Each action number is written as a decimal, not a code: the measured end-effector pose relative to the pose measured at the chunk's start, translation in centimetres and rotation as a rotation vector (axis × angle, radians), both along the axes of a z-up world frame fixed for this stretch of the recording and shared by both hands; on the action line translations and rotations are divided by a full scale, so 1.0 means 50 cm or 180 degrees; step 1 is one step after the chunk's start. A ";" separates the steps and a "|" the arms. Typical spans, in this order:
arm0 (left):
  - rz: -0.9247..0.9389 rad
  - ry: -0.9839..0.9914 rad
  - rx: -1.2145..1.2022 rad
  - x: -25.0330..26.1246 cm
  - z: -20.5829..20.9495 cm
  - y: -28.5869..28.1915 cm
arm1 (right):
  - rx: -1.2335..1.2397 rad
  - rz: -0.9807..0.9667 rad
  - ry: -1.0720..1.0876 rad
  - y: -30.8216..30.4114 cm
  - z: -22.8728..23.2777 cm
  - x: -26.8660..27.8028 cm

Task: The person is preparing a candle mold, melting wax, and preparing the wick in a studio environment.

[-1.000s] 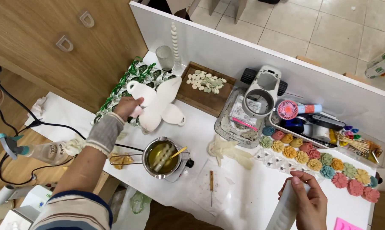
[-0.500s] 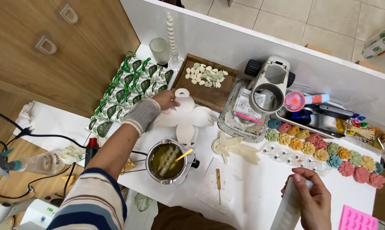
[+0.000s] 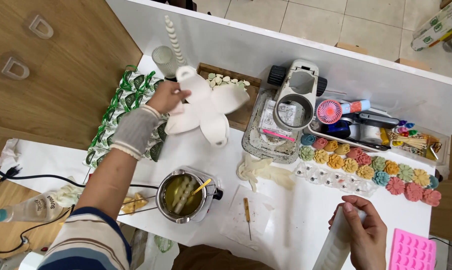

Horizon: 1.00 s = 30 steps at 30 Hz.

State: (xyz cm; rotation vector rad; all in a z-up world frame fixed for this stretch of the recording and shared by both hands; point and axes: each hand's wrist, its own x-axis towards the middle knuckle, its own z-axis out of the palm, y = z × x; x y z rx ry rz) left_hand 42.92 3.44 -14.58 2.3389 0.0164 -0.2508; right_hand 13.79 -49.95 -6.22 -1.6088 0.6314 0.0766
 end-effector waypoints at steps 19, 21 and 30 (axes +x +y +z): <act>-0.0651 0.0569 0.1374 -0.093 -0.009 -0.353 | 0.0042 -0.0031 0.0197 0.043 -0.047 0.123; -0.1063 0.1060 0.1134 -0.049 -0.090 -0.439 | 0.0183 0.0177 0.0247 0.059 -0.081 0.147; 0.0070 0.1440 0.1003 0.019 -0.228 -0.640 | 0.0665 0.0320 0.0483 0.084 -0.132 0.112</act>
